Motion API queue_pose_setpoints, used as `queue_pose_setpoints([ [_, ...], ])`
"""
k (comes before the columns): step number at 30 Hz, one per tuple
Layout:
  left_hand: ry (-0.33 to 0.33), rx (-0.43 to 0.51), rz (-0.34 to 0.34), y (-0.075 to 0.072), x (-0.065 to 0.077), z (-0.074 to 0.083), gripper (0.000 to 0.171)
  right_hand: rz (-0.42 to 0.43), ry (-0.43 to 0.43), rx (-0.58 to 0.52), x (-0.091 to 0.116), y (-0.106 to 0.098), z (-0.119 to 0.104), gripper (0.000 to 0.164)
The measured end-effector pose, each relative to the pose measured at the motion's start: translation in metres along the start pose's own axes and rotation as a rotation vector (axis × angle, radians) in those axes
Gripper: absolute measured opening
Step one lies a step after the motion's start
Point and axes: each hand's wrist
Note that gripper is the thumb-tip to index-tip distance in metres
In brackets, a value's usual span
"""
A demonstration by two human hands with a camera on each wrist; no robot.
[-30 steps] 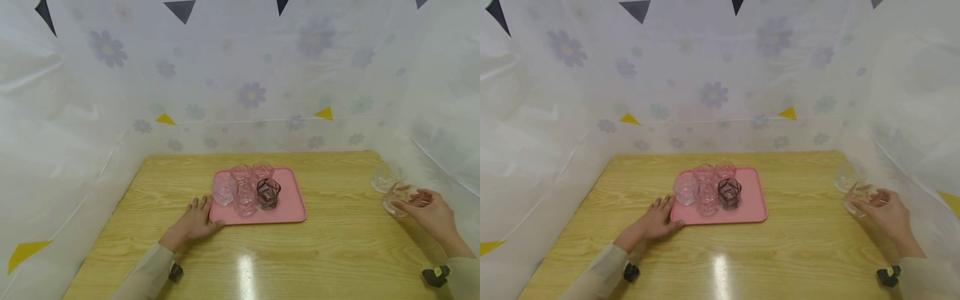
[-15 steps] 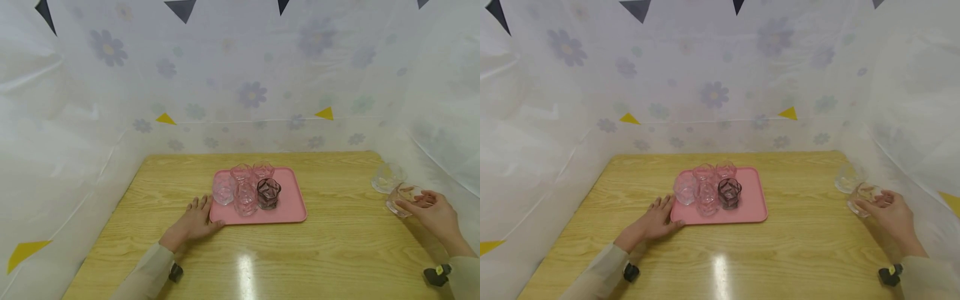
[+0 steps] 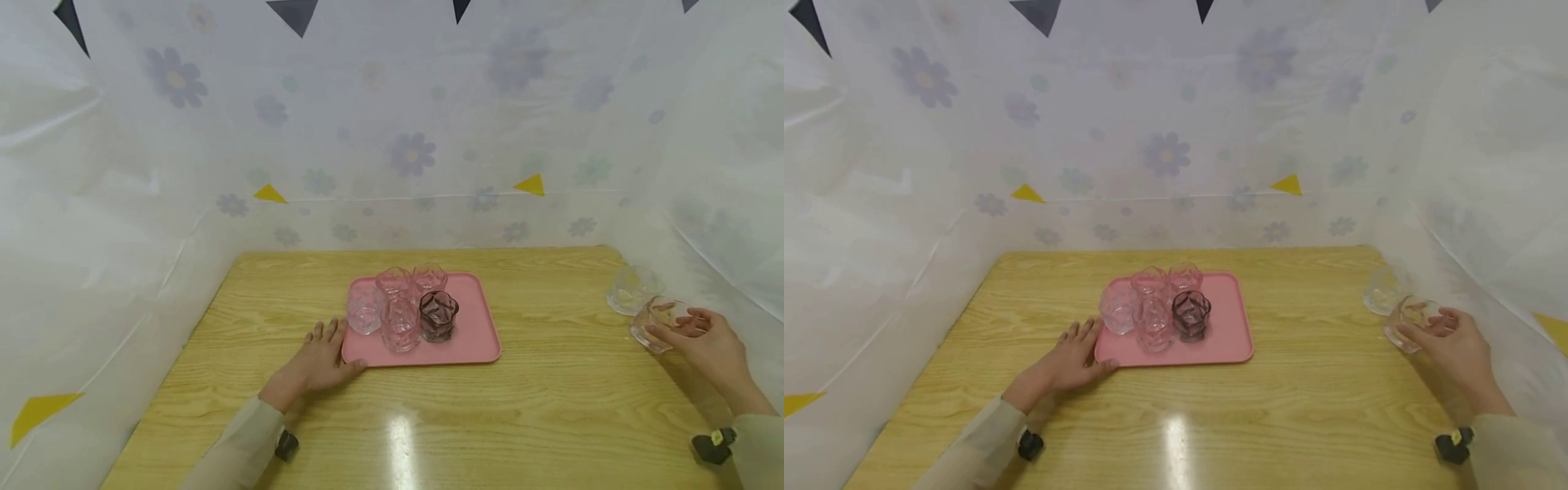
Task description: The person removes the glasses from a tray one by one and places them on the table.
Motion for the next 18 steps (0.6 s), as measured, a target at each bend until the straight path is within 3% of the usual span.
queue_pose_setpoints([
  [10, 0.009, 0.004, 0.002, -0.001, 0.001, 0.0, 0.101, -0.004, 0.001, 0.008, -0.002, 0.001, -0.002, 0.108],
  [14, 0.012, -0.003, 0.005, -0.001, 0.001, 0.0, 0.101, 0.011, -0.009, -0.027, 0.0, 0.002, -0.015, 0.111],
  [18, 0.013, -0.007, 0.007, 0.0, 0.001, 0.0, 0.101, 0.047, -0.076, -0.071, 0.004, 0.008, -0.033, 0.109],
])
Point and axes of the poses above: each hand's wrist, its own x-axis away from the middle knuckle, its own y-axis out of the palm, z = x × y, and after that the axes turned 12 degrees about -x, right-handed
